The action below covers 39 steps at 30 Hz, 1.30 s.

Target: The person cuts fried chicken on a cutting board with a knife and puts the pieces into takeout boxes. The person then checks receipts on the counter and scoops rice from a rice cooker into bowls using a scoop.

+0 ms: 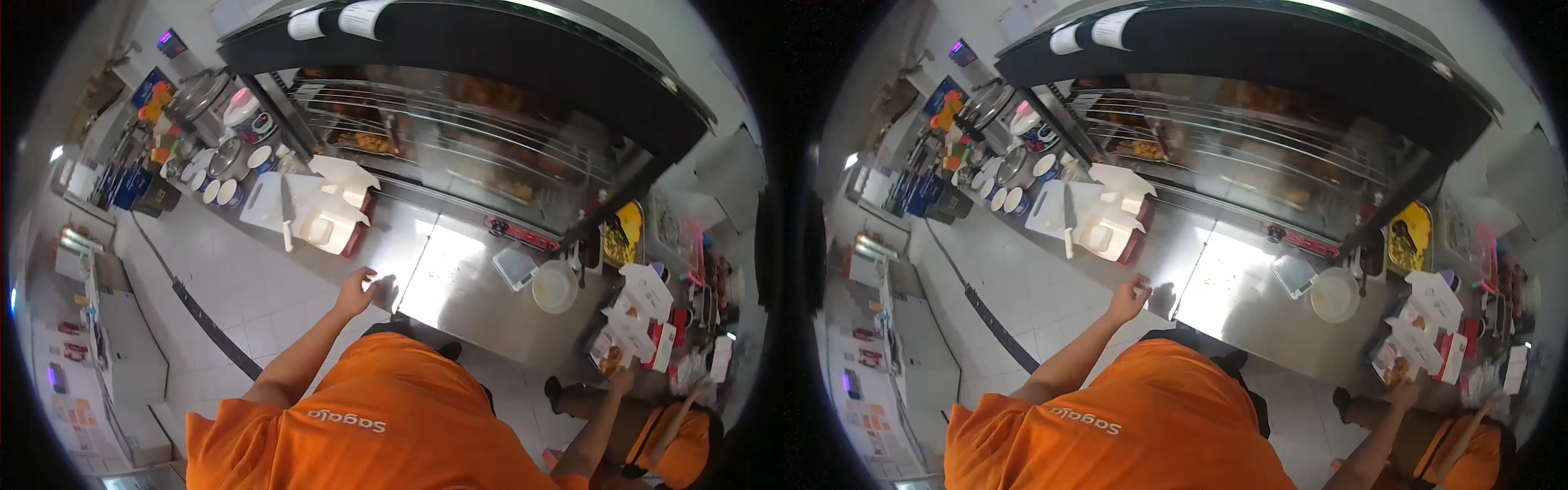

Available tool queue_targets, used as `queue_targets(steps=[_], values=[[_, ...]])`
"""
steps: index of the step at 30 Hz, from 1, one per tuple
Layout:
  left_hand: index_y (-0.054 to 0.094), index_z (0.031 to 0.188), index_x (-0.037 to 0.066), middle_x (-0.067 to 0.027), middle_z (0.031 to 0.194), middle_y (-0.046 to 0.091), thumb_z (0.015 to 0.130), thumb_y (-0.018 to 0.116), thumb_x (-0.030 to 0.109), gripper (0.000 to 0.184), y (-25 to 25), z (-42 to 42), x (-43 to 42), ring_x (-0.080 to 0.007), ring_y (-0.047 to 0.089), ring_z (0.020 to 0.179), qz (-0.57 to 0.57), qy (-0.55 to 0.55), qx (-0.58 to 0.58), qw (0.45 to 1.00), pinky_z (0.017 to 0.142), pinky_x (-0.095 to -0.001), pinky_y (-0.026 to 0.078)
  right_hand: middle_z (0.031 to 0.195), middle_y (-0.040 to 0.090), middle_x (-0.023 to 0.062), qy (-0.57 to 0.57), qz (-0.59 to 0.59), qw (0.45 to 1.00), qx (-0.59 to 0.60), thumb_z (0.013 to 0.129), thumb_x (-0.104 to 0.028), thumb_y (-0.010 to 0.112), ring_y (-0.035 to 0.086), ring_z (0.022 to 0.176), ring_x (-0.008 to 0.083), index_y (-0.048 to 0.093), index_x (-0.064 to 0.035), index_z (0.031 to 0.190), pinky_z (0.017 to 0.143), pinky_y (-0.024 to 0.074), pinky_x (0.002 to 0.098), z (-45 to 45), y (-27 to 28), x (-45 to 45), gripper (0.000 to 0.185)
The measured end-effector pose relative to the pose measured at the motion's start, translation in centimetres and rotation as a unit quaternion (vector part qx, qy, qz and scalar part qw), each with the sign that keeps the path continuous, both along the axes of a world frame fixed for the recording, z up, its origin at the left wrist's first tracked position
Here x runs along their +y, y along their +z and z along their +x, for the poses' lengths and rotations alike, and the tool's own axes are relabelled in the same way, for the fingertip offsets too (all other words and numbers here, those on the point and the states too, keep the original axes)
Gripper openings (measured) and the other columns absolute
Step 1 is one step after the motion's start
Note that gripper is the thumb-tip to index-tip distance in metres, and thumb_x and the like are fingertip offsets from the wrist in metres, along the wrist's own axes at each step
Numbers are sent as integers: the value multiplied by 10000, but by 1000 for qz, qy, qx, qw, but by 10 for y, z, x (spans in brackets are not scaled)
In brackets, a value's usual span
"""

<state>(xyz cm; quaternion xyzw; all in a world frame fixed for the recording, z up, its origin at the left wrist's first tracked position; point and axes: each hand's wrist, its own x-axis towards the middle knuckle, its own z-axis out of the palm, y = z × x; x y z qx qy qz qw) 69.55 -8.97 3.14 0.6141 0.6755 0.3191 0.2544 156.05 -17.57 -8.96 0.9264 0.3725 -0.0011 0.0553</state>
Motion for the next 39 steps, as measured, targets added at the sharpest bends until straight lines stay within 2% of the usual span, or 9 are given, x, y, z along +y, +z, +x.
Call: queue_targets(steps=[3,6,10,15,18,21,24,28,39], values=[[574,1186,38,-175,1221,608,796,702,142,423,-17,-35,28,-351,566,1136,58,85,166,981,941,-463,459,1042,693,207,-102,237,962,-91,958,-273,603,674,995,366,624,39,1185,890,519,454,-172,130,48,386],[516,1290,73,-150,1381,507,750,711,193,586,-21,-50,45,-372,434,1290,40,105,280,953,1016,-556,346,1074,673,174,162,369,904,141,901,-86,640,656,1034,335,633,3,1157,893,512,416,-244,65,69,271],[536,1264,82,-126,1329,536,796,646,153,487,-6,-88,69,-349,438,1292,102,197,186,957,979,-581,314,950,692,130,258,190,803,503,906,-151,675,685,861,253,638,-15,1147,790,538,385,-489,91,109,280],[553,1139,-11,-213,1161,583,825,581,73,327,-54,-282,118,-400,533,1156,174,554,100,808,973,-529,395,825,711,109,400,14,748,530,923,-332,704,664,680,153,639,20,1110,621,534,297,-726,69,168,404],[562,1068,-31,-203,907,638,827,552,-10,243,-89,-428,130,-364,676,866,145,661,78,732,742,-464,541,883,707,222,285,-8,794,537,902,-405,675,705,837,345,611,3,1185,760,546,426,-826,73,199,501],[530,1108,-43,-174,905,665,805,651,-12,328,-94,-498,139,-248,683,681,-41,420,-180,888,568,-389,544,890,689,272,309,37,823,475,925,-280,610,691,860,416,579,-4,1226,776,536,484,-866,72,217,410],[583,1010,-25,-113,725,647,793,694,42,253,-75,-488,161,-198,601,481,-176,340,-269,884,406,-371,463,805,672,279,306,67,849,425,893,-112,577,699,702,383,585,-19,1132,643,550,462,-854,59,218,257],[666,808,36,-71,654,636,770,759,103,122,-59,-488,186,-159,515,447,-361,184,-63,912,375,-320,361,898,697,243,253,89,897,352,845,-26,559,693,838,403,637,-21,1063,745,534,496,-781,67,208,231],[707,887,25,0,736,660,897,678,95,77,34,-414,193,-72,578,711,-21,133,-122,983,676,-232,444,1032,693,207,296,249,880,276,920,-147,635,681,953,334,665,0,1120,791,553,406,-779,134,262,249]])
